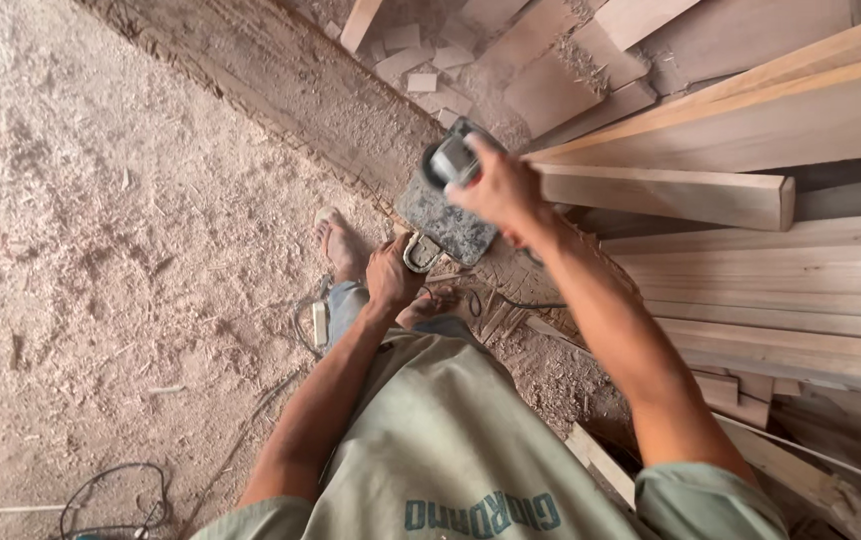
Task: The person sits on the floor and uses an angle grinder to sharpen the blade of a hoe. They hold the hoe steady with one hand while operating the grinder with the other, creating sparks as the blade is ground. The person periodically stops to inspect the blade and adjust their grip.
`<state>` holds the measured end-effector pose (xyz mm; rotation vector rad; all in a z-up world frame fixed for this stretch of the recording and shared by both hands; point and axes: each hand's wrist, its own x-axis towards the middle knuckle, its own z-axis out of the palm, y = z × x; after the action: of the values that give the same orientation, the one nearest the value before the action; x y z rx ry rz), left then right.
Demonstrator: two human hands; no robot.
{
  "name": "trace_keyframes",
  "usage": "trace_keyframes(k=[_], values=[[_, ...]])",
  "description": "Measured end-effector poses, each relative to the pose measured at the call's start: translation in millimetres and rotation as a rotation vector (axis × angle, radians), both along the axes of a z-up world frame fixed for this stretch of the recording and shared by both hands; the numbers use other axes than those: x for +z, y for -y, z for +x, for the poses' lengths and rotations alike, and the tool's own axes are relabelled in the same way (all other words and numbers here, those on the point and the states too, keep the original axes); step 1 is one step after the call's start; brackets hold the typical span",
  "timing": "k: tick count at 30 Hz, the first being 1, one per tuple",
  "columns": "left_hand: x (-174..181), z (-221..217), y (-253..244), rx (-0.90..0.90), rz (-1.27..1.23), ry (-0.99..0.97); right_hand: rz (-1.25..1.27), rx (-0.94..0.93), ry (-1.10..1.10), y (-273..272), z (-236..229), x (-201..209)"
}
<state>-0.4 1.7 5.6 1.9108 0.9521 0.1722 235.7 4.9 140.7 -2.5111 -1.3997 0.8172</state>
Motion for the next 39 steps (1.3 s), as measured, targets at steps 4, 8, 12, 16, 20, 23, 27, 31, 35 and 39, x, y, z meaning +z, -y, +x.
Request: trace_keyframes(k=[4, 8, 12, 16, 20, 23, 27, 31, 35, 39], values=[[8, 2, -1, 0.037, -0.07, -0.06, -0.14, 0.11, -0.06, 5, -49, 5], [10, 5, -2, 0.011, -0.092, -0.088, -0.046, 0.129, 0.001, -1, -41, 11], [7, 3, 3, 0.036, -0.031, -0.068, 0.087, 0.109, 0.085, 3, -36, 9], [5, 5, -1, 0.023, -0.039, -0.088, -0.107, 0.135, 0.032, -1, -49, 3], [4, -2, 3, 0.035, -0.069, -0.109, -0.063, -0.011, -0.024, 2, -49, 3], [3, 3, 3, 0.03, -0.069, -0.125, 0.113, 0.109, 0.065, 6, -40, 2], [1, 3, 4, 0.026, -0.054, -0.102, 0.024, 0.038, -0.074, 13, -44, -13], [1, 0, 4, 0.044, -0.054, -0.065, 0.252, 0.192, 0.17, 13, -43, -19], [2, 4, 4, 0.036, -0.064, -0.08, 0.117, 0.162, 0.082, 13, -35, -13], [2, 0, 5, 0.058, -0.055, -0.052, 0.078, 0.133, 0.067, 13, -43, -7]])
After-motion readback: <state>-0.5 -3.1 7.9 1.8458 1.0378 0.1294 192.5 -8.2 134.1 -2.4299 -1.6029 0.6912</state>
